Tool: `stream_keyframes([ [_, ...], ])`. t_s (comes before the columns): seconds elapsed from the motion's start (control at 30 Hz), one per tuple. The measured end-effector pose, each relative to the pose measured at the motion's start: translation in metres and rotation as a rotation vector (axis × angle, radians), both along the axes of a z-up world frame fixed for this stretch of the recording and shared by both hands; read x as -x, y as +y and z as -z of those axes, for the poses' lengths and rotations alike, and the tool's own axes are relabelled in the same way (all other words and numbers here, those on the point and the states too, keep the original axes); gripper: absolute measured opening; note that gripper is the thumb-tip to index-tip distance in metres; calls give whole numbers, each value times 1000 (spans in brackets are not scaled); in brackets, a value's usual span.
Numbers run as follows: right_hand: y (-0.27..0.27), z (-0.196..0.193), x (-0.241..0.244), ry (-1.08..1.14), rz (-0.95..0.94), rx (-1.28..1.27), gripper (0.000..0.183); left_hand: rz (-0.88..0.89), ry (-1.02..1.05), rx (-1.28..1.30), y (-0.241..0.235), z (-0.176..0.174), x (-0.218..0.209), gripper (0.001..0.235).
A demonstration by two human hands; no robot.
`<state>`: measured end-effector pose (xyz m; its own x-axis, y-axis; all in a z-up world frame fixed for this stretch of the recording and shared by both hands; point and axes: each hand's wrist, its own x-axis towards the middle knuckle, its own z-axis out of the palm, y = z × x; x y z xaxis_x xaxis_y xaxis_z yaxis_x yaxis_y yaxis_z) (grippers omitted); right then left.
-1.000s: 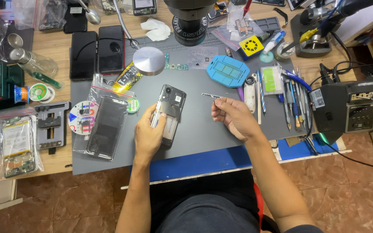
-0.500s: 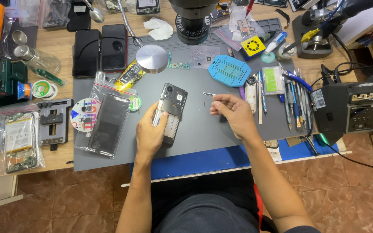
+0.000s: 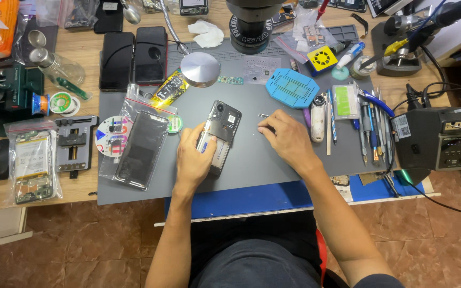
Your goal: The person disassembles a smartphone by prying open the back cover with a metal tool. They then remove the back cover and place it on the table. The person proceeds to clean the internal components of the phone using a cotton swab.
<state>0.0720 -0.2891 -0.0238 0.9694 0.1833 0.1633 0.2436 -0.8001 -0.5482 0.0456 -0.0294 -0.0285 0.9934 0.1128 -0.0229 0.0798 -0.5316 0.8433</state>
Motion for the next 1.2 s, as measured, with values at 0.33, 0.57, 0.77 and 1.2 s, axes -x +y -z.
stream_keyframes([
  [0.33, 8, -36, 30, 137, -89, -78, 11, 114, 120, 224, 7, -29, -1, 54],
  [0.57, -8, -17, 30, 55, -70, -109, 15, 261, 128, 225, 19, -18, -21, 51],
  [0.77, -35, -14, 41, -152, 159, -132, 22, 314, 132, 7, 21, -25, -32, 48],
  [1.2, -165, 13, 68, -212, 692, 121, 22, 173, -36, -373, 5, 1, 7, 108],
])
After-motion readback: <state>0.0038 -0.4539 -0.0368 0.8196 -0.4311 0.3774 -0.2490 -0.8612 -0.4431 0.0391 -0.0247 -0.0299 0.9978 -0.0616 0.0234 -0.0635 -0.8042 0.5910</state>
